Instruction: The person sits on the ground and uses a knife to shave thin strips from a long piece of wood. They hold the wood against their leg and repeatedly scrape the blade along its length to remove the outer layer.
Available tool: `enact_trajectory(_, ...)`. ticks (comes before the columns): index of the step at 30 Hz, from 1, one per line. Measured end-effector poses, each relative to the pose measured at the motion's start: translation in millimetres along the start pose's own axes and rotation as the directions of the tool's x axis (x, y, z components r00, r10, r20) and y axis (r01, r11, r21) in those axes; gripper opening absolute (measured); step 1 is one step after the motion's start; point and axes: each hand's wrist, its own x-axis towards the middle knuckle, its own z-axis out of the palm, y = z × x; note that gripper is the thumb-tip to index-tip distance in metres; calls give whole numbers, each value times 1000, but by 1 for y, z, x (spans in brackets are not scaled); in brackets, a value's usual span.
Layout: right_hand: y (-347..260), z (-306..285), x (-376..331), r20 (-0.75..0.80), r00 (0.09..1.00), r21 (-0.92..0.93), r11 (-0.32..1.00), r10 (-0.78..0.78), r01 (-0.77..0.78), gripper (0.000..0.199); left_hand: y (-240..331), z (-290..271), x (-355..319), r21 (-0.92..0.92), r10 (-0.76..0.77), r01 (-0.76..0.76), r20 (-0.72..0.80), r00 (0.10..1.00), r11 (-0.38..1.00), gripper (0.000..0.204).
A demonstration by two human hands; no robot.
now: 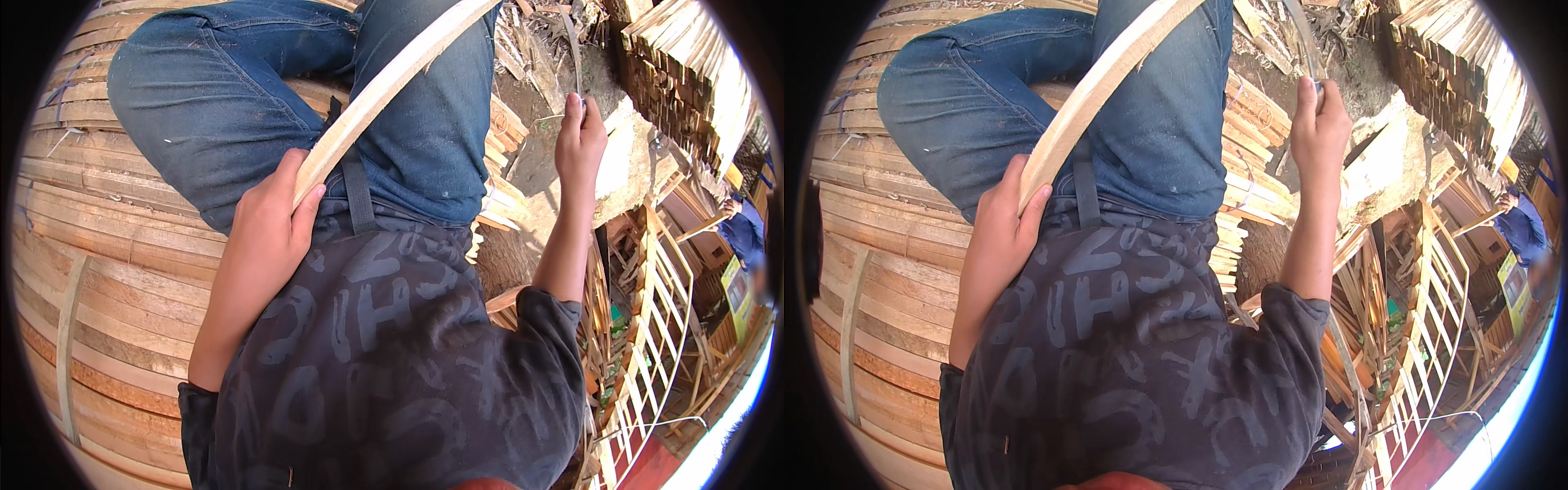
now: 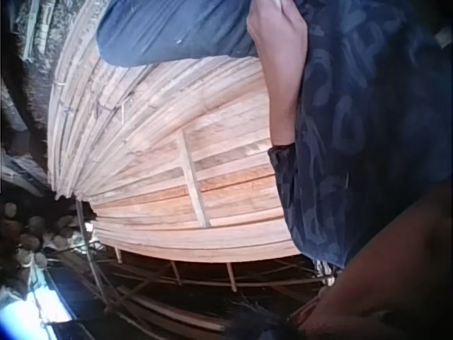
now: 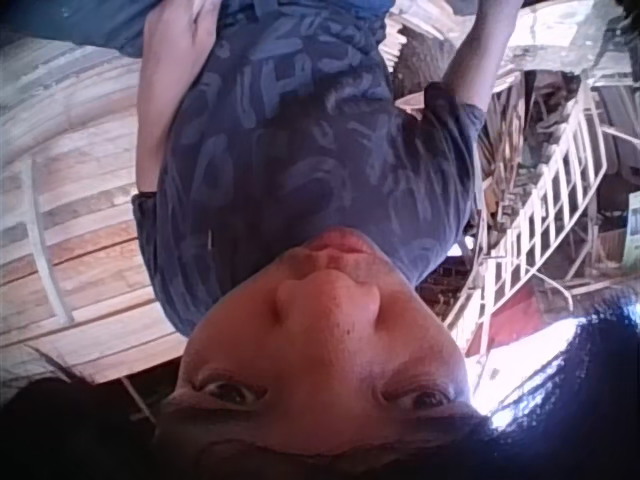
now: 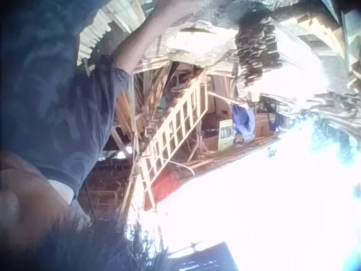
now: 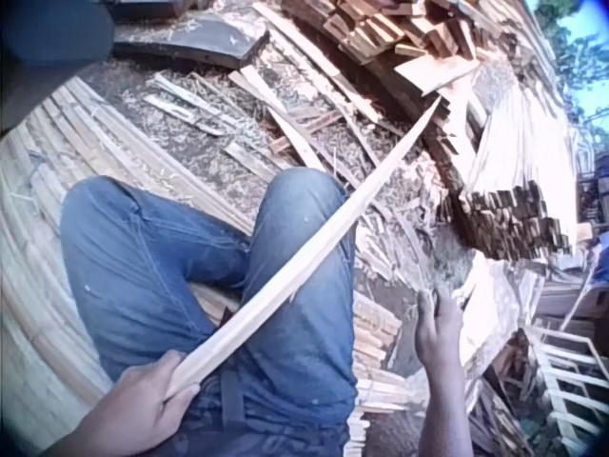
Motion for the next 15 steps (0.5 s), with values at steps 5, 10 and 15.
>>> enact_trajectory(5, -70, 22, -25, 70, 937, 109, 936, -344, 335, 31, 13, 1, 8, 17, -80, 80, 30, 996, 997, 16)
enact_trajectory(10, -46, 31, 14, 12, 923, -47, 922, -385, 385, 36, 11, 1, 7, 65, -26, 25, 20, 999, 998, 19)
enact_trajectory(15, 44, 9, 80, -89, 994, -207, 977, -68, 49, 49, 9, -2, -1, 66, -17, 18, -7, 1000, 998, 18)
